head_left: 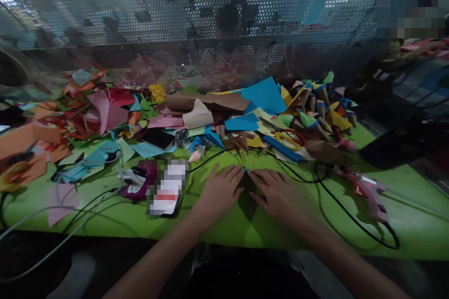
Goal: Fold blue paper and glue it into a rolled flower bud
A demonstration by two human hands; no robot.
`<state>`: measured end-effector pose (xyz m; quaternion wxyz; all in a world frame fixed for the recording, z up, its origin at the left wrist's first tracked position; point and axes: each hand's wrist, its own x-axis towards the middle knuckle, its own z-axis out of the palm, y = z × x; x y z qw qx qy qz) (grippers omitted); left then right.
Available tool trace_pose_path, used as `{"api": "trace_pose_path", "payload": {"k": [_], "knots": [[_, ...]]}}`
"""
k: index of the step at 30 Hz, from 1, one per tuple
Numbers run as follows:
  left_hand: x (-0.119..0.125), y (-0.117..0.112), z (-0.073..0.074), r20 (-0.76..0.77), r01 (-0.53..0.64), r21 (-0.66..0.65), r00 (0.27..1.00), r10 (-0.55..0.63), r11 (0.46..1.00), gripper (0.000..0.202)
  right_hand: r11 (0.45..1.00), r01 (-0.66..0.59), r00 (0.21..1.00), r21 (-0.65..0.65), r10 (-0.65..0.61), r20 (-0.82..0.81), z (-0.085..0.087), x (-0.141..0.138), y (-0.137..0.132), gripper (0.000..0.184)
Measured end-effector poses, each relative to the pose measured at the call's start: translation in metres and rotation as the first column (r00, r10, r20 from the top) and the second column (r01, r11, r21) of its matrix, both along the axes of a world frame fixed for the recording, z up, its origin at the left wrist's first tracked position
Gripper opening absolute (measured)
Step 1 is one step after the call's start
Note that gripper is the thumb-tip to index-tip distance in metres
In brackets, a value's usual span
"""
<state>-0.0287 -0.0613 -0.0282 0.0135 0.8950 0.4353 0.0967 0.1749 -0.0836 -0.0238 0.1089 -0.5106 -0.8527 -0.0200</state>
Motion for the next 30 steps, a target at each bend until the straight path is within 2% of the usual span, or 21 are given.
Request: {"api": "trace_pose_path", "payload": {"k": [3,9,13,16,22,27,30], "knots": [[0.001,-0.003,-0.001,-0.019,-0.017,0.002,1.0,0.017,1.0,0.045,1.0,0.002,1.0,-0.01,-0.002,0.008,-0.001,-0.001,0.0,0.047],[0.009,0.01,0.005,-0.004,-0.047,-0.011,0.999,0.047,0.999,0.044,0.998,0.031,0.999,-0.048,-0.031,0.01,0.009,-0.001,0.014,0.043],[0.008,0.0,0.002,-0.008,-0.048,-0.025,0.999,0.048,0.999,0.047,0.998,0.015,1.0,-0.067,-0.015,-0.003,0.013,-0.002,0.004,0.044],[0.007,-0.005,-0.001,-0.009,-0.05,-0.016,0.999,0.05,0.999,0.048,0.998,0.017,1.0,-0.067,-0.018,-0.012,0.011,-0.004,0.0,0.047],[0.011,0.006,0.001,-0.023,-0.069,-0.006,0.997,0.069,0.998,0.044,0.997,0.055,0.999,-0.047,-0.055,0.001,0.008,-0.004,0.01,0.043],[0.008,-0.003,-0.003,-0.023,-0.056,0.022,0.998,0.057,0.998,0.047,0.998,0.028,0.999,-0.05,-0.029,-0.013,0.007,-0.005,0.001,0.047],[0.008,0.0,-0.001,-0.006,-0.06,0.007,0.998,0.061,0.998,0.046,0.998,0.042,0.999,-0.042,-0.043,-0.015,0.005,-0.005,0.005,0.047]]}}
